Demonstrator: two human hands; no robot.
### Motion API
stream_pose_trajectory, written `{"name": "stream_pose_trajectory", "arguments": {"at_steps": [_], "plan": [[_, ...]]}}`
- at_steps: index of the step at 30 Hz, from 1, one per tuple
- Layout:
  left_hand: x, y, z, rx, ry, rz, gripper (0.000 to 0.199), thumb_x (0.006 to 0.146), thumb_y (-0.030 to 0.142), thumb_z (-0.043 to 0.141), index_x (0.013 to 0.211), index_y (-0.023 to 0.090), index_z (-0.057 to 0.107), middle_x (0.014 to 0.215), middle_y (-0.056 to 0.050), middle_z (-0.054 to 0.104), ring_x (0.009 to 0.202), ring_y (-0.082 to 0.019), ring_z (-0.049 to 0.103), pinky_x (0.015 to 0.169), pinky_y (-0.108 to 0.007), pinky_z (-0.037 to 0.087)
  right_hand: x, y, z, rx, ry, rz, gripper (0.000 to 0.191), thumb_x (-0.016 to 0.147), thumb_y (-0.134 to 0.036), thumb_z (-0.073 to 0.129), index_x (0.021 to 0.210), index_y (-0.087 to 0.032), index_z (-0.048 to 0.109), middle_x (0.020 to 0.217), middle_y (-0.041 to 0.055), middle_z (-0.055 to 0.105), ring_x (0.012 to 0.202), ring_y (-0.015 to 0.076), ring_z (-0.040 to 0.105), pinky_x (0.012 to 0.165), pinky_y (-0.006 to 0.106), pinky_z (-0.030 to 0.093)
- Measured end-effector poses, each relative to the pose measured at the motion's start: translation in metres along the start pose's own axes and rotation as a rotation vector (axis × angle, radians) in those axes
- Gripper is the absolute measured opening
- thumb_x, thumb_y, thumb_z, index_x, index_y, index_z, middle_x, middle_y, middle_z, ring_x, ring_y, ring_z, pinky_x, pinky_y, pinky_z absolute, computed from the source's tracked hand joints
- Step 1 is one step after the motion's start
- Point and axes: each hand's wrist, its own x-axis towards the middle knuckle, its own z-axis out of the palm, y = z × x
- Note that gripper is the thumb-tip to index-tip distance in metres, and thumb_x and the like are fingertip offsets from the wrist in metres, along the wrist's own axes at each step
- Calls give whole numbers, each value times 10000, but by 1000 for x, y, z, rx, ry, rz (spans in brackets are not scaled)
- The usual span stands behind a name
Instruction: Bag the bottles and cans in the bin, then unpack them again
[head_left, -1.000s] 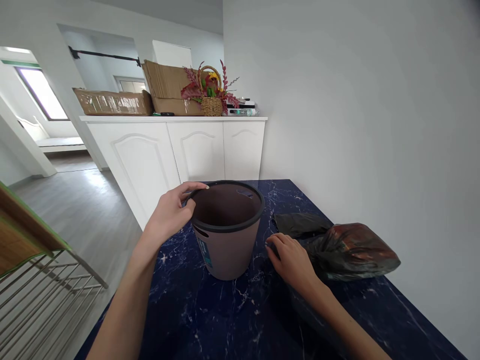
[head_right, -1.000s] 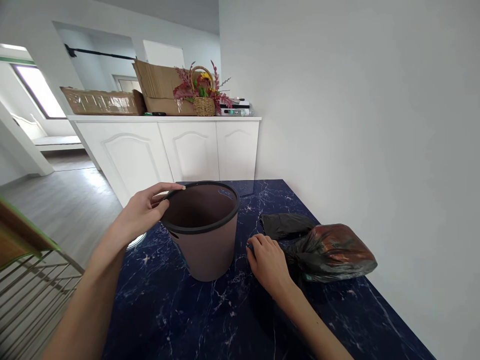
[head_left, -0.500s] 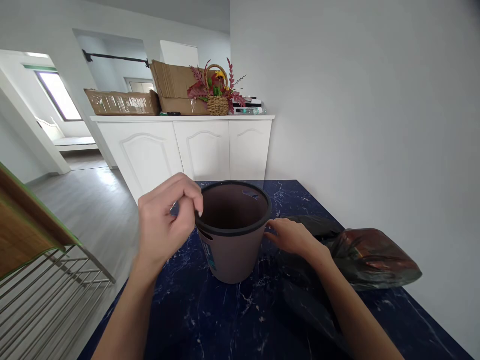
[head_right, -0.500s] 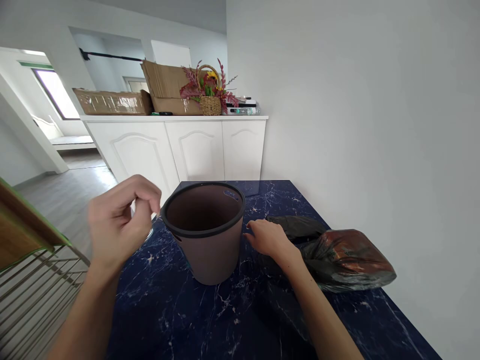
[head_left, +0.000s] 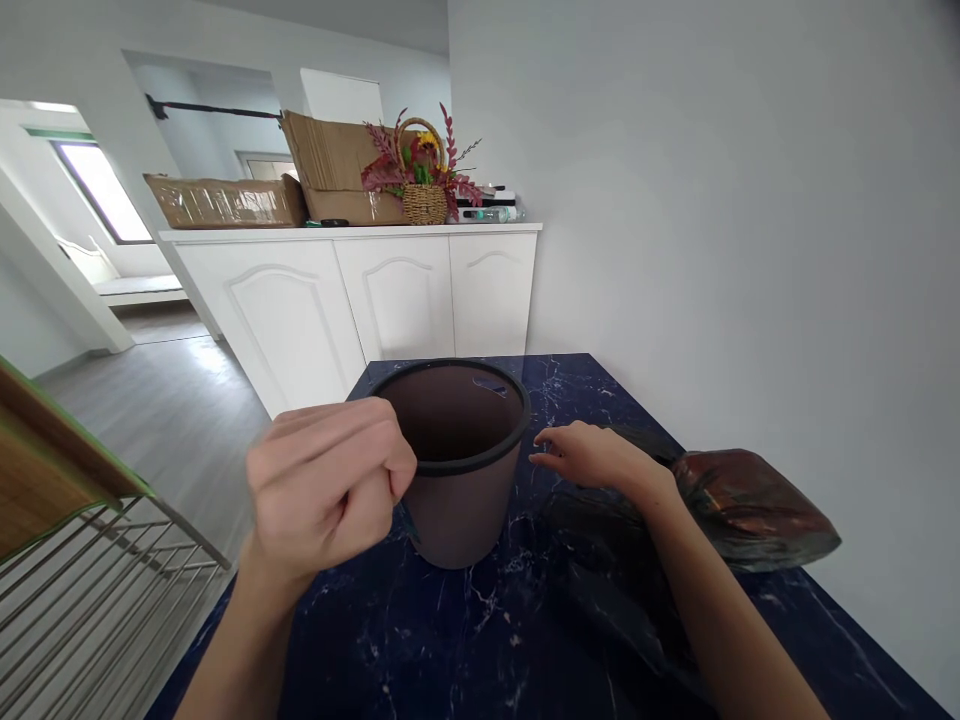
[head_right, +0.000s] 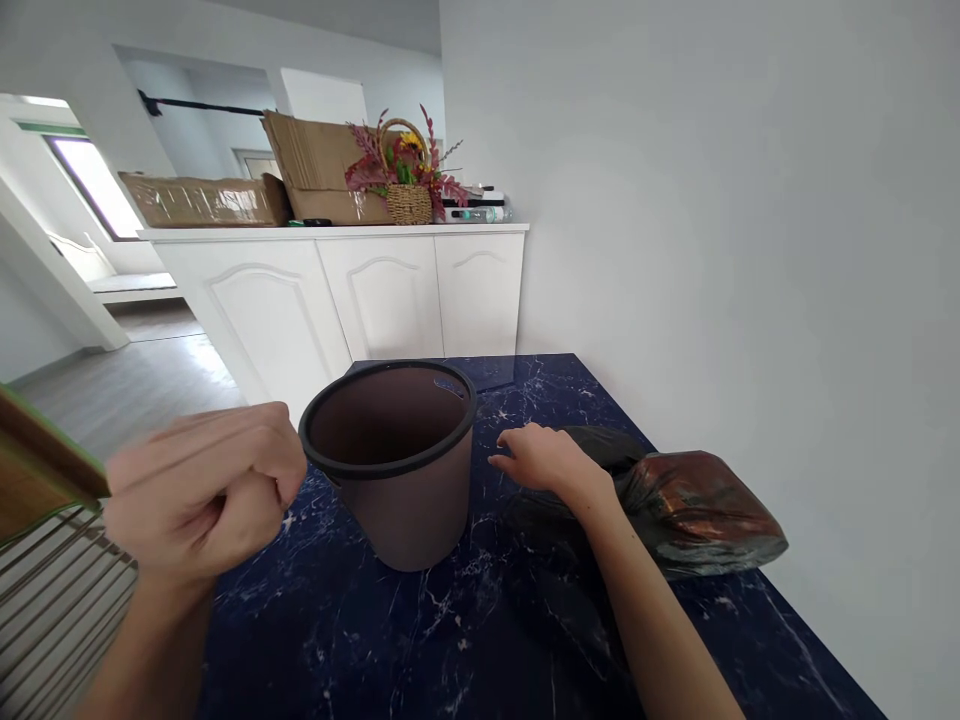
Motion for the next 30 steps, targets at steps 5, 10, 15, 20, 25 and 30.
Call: {"name": "stream_pose_trajectory", "arguments": {"at_steps": [5, 10, 15, 20, 25, 30], "plan": [[5, 9, -1, -6, -60, 29, 370, 788, -111, 449, 704, 249, 438, 557, 47, 390, 458, -123, 346, 427, -312, 256, 9, 13, -3, -33, -13, 41, 392, 1085, -461, 523, 1301, -241, 764, 1278, 146, 777, 1106, 336, 738, 838, 397, 545], [6, 7, 0, 3, -66, 7, 352, 780, -103, 465, 708, 241, 445, 557, 48, 424, 452, -116, 381, 431, -306, 280, 20, 30, 4, -52, -76, 79, 335, 1058, -413, 561, 1169, -234, 822, 1188, 149, 799, 1051, 334, 757, 814, 394, 547], [4, 1, -2, 1, -88, -15, 346, 766, -94, 464, 716, 249, 473, 563, 48, 443, 453, -121, 412, 438, -304, 299, 25, 42, 9, -52, -112, 118, 322, 1032, -386, 587, 1188, -258, 839, 1210, 143, 802, 1080, 336, 759, 828, 399, 548], [2, 0, -5, 12, -95, -52, 328, 763, -68, 467, 720, 255, 496, 570, 50, 476, 456, -123, 445, 452, -302, 327, 24, 56, 11, -39, -130, 138, 291, 972, -299, 648, 1182, -305, 849, 1246, 105, 801, 1076, 312, 761, 816, 367, 537], [1, 1, -7, 34, -126, -89, 321, 758, -52, 478, 739, 266, 513, 574, 42, 496, 459, -131, 468, 459, -312, 348, 23, 62, 15, -36, -163, 122, 211, 913, -284, 711, 1034, -294, 884, 1171, 95, 818, 1024, 299, 768, 759, 340, 529], [-1, -1, -8, 51, -100, -81, 333, 738, -62, 467, 756, 267, 511, 580, 45, 462, 475, -123, 468, 449, -298, 336, 26, 53, 21, -73, -218, 85, 147, 882, -254, 745, 921, -268, 886, 1101, 107, 828, 998, 312, 778, 764, 359, 540]]}}
